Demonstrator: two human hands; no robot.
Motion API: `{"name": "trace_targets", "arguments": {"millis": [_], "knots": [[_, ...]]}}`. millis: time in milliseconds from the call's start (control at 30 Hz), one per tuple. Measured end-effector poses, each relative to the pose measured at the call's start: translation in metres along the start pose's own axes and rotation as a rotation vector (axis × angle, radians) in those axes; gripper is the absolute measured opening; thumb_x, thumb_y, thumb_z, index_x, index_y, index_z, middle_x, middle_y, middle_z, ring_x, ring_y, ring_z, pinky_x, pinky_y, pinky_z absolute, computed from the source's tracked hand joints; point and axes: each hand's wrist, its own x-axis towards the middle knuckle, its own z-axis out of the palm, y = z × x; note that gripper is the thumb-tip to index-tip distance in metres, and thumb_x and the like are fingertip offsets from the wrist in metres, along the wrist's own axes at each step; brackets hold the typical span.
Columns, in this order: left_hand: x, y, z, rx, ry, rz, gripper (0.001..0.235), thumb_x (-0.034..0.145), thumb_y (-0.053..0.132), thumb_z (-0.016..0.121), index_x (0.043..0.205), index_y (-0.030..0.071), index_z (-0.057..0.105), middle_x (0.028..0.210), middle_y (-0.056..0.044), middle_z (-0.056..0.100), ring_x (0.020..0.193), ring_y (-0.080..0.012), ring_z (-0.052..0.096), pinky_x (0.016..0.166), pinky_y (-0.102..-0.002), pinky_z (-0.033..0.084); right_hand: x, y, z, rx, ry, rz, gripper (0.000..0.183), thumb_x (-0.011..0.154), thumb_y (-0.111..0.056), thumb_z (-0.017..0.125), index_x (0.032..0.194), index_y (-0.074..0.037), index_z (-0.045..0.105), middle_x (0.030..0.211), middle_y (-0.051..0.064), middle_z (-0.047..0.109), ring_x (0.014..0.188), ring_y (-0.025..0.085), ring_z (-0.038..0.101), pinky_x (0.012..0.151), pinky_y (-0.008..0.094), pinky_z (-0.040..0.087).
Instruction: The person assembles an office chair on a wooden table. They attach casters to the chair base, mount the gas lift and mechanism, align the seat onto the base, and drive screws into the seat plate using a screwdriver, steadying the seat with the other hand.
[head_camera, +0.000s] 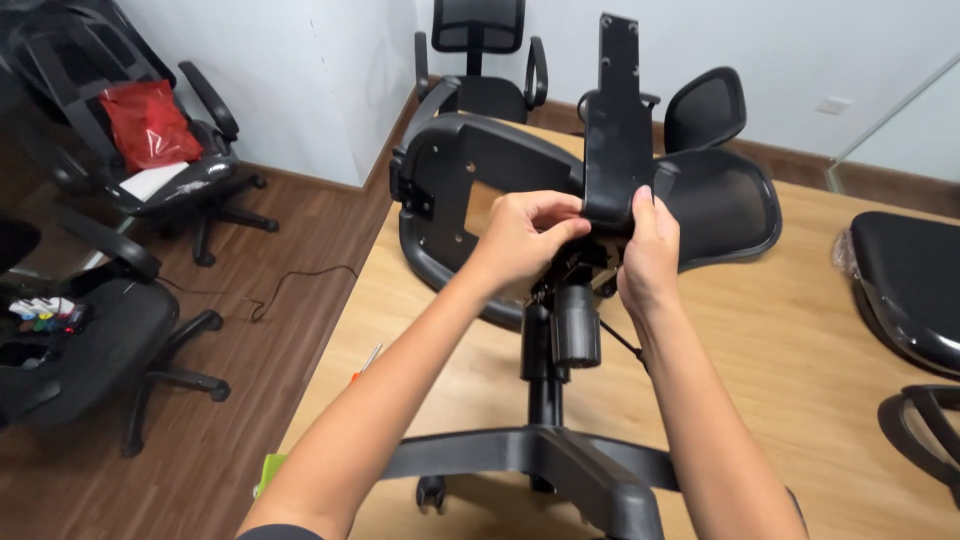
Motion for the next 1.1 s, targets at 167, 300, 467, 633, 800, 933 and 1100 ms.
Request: {"name": "trace_targets", "arguments": {"millis": [167,300,467,633,800,933,1100], "knots": [[0.041,-0.007,-0.056,0.325,-0.071,0.066,0.025,0.088,0.017,0.077,0.11,0.004,0.077,0.099,-0.008,0.08,0.088,-0.0141,0.077,0.08,-0.028,0.061,-0.007,-0.012,0.006,-0.006,0.043,0.009,0.034,0.11,-0.023,0.042,0.108,-0.001,0.067,0.105,0.003,0.071,0.096,0.01,0.065,0.091,0.026,0.051],[0.071,-0.066,-0.094,0.775,0.07,0.116,0.037,0.093,0.025,0.074,0.124,0.006,0.07,0.128,-0.014,0.071,0.12,-0.0309,0.065,0.102,-0.041,0.051,-0.001,0.008,-0.009,0.011,0.033,-0.004,0.033,0.114,-0.023,0.044,0.109,0.001,0.066,0.108,0.005,0.07,0.098,0.011,0.063,0.093,0.027,0.05],[0.094,-0.098,-0.1,0.935,0.013,-0.074,0.056,0.095,0.033,0.068,0.144,0.009,0.053,0.154,-0.013,0.048,0.144,-0.0322,0.04,0.116,-0.045,0.036,0.007,0.012,-0.007,0.022,0.065,0.027,0.032,0.114,-0.023,0.044,0.11,0.0,0.066,0.108,0.005,0.07,0.098,0.01,0.063,0.093,0.027,0.05],[0.112,-0.111,-0.112,1.086,-0.082,-0.118,0.064,0.097,0.042,0.063,0.151,0.011,0.046,0.161,-0.013,0.035,0.151,-0.0358,0.026,0.12,-0.053,0.025,0.014,0.017,-0.005,0.028,0.085,0.07,0.032,0.11,-0.024,0.044,0.11,-0.001,0.067,0.108,0.005,0.072,0.098,0.011,0.064,0.092,0.027,0.051],[0.136,-0.13,-0.127,1.253,-0.209,-0.11,0.081,0.09,0.056,0.069,0.152,0.011,0.042,0.164,-0.018,0.025,0.15,-0.0406,0.02,0.119,-0.058,0.02,0.016,0.023,-0.007,0.009,0.099,0.084,0.034,0.112,-0.024,0.045,0.111,0.001,0.067,0.109,0.006,0.072,0.098,0.012,0.064,0.093,0.028,0.05],[0.155,-0.153,-0.136,1.2,-0.242,-0.051,0.093,0.079,0.057,0.077,0.152,0.011,0.042,0.159,-0.022,0.029,0.145,-0.0439,0.022,0.113,-0.053,0.028,0.016,0.018,-0.004,0.003,0.121,0.118,0.034,0.11,-0.024,0.045,0.112,0.001,0.067,0.108,0.005,0.072,0.098,0.011,0.065,0.093,0.028,0.05],[0.162,-0.139,-0.141,1.309,-0.343,-0.171,0.093,0.067,0.069,0.082,0.14,0.014,0.064,0.145,-0.012,0.053,0.139,-0.0333,0.046,0.12,-0.043,0.04,0.017,0.02,-0.01,0.021,0.137,0.123,0.032,0.11,-0.024,0.046,0.113,0.0,0.068,0.109,0.005,0.073,0.099,0.012,0.066,0.093,0.028,0.05]]}}
